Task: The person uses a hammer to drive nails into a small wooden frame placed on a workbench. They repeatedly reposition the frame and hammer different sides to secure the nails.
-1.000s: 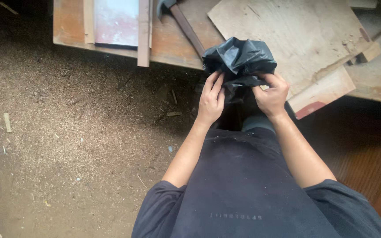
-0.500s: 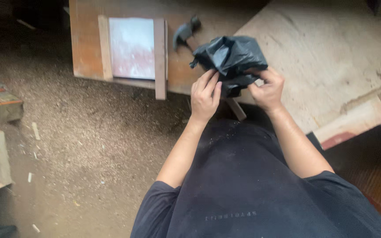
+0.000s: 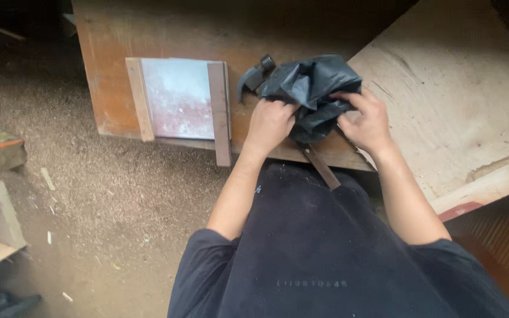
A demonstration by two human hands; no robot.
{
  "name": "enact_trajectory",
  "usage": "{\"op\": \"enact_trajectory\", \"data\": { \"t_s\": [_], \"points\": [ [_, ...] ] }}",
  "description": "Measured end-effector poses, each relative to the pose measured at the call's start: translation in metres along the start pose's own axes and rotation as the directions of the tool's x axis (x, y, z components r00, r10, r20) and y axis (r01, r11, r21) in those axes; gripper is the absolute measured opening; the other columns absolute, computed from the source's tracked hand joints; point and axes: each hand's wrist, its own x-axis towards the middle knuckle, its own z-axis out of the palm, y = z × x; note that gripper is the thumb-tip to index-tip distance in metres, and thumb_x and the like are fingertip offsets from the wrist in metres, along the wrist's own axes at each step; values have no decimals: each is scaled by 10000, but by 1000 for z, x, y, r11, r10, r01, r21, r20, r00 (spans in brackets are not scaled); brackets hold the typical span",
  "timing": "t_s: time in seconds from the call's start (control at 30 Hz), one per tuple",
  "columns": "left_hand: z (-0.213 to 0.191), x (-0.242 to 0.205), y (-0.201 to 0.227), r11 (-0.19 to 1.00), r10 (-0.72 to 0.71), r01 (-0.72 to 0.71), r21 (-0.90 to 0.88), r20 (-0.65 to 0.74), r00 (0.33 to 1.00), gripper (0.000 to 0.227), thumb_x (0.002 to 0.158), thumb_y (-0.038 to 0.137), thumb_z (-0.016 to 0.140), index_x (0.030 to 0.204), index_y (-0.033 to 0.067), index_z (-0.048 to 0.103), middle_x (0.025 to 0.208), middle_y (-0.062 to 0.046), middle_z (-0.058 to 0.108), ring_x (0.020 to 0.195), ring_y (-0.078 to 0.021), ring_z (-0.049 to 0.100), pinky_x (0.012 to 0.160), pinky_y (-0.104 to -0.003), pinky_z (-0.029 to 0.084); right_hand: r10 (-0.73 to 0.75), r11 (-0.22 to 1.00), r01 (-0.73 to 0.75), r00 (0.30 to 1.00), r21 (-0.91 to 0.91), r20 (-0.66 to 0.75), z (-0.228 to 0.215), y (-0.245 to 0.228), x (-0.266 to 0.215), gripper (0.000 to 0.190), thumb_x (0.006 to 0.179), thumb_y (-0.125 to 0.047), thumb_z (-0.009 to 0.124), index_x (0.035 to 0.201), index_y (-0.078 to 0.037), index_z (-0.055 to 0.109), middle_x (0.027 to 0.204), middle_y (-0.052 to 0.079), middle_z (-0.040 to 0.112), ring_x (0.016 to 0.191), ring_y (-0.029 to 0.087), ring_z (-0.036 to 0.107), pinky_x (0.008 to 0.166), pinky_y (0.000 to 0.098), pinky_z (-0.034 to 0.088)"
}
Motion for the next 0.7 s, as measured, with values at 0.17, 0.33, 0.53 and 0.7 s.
{"op": "enact_trajectory", "data": {
  "t_s": [0.17, 0.33, 0.53, 0.7],
  "points": [
    [-39, -13, -24, 953, 259, -268, -142, -77, 963, 285, 763, 97, 742, 1038, 61, 807, 1065, -25, 668, 1055, -273, 580, 914, -409, 503, 21, 939, -44, 997, -342, -71, -11, -49, 13, 409, 848, 36, 703, 1254, -9, 700, 1209, 205, 665, 1102, 377, 675, 1020, 413, 552],
    [-62, -3, -31, 855, 481, -496, -148, -131, 867, 170, 654, 183, 712, 650, 14, 725, 1148, -150, 694, 1127, -324, 599, 890, -444, 470, -204, 927, 73, 921, -369, -331, 16, -112, 0, 343, 762, 100, 681, 1080, -11, 745, 1127, 225, 693, 1003, 358, 690, 846, 406, 562],
    [13, 15, -60, 943, 332, -323, -80, 265, 905, 209, 896, 162, 619, 773, 56, 751, 864, -170, 738, 801, -348, 725, 777, -473, 560, 240, 815, -240, 968, -528, -69, 86, -62, -3, 87, 851, -110, 786, 845, -31, 750, 862, 194, 712, 799, 387, 679, 765, 464, 552],
    [80, 36, -92, 968, 252, -253, -10, 121, 960, 205, 881, 110, 547, 823, 46, 733, 802, -198, 725, 729, -379, 728, 648, -492, 584, 209, 786, -264, 964, -559, -163, 113, -9, -9, 117, 846, -163, 758, 856, -47, 751, 849, 188, 715, 766, 403, 683, 707, 486, 543]
  ]
}}
